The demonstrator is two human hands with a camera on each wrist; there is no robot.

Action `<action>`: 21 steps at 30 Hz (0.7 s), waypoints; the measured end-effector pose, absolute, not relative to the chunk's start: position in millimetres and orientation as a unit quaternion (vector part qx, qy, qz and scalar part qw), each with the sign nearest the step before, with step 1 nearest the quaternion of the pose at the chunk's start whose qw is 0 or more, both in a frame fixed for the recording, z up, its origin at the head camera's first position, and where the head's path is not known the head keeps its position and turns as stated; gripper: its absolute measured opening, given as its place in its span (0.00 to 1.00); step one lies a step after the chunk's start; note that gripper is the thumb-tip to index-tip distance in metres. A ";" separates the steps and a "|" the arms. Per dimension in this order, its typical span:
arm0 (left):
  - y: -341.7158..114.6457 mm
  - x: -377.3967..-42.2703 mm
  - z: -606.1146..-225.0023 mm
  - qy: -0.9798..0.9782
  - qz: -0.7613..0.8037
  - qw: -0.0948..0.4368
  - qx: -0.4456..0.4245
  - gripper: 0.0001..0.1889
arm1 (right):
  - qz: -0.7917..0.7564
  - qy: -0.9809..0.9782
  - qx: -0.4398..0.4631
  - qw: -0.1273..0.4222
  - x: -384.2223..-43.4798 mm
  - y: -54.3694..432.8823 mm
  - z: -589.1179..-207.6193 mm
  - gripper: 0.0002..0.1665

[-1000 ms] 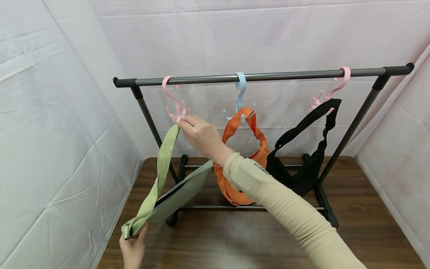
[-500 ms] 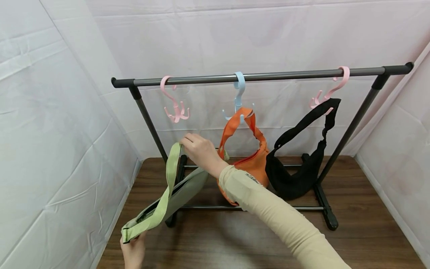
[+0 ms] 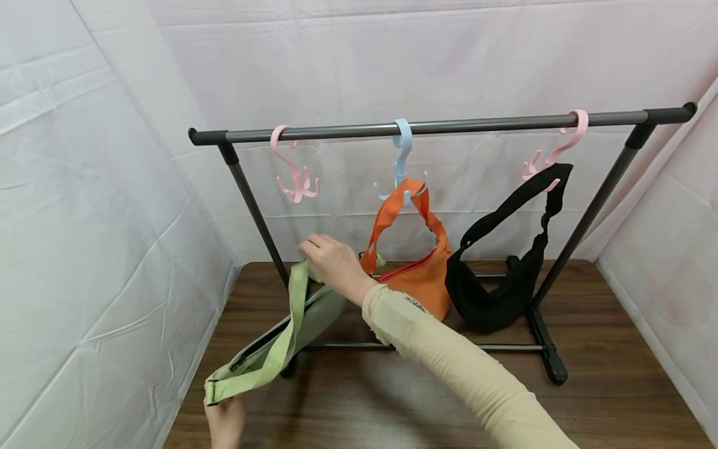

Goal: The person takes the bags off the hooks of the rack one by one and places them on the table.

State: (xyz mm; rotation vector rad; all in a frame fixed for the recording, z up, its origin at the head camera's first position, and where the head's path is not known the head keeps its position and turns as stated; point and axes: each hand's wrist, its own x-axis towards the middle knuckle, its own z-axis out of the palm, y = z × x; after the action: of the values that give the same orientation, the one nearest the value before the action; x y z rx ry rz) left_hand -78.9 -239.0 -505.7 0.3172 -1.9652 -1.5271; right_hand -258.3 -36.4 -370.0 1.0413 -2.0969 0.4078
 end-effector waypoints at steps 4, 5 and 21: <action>-236.8 -79.4 -502.6 -0.749 -0.578 0.289 0.145 0.16 | 0.165 -0.826 0.401 0.360 -255.1 -33.4 -374.7 0.10; -236.4 -79.5 -502.6 -0.747 -0.581 0.286 0.150 0.15 | 0.169 -0.828 0.399 0.355 -254.0 -32.0 -376.2 0.10; -248.2 -80.9 -496.4 -0.642 -0.674 0.344 0.124 0.22 | 0.325 -0.829 0.339 0.304 -224.7 3.5 -424.3 0.10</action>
State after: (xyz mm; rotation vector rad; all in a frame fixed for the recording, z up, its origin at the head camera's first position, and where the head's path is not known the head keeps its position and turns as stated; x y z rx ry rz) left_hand -80.9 -248.2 -496.4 0.3215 -1.6686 -1.7496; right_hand -224.7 3.5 -424.3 0.8974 -2.1970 0.8600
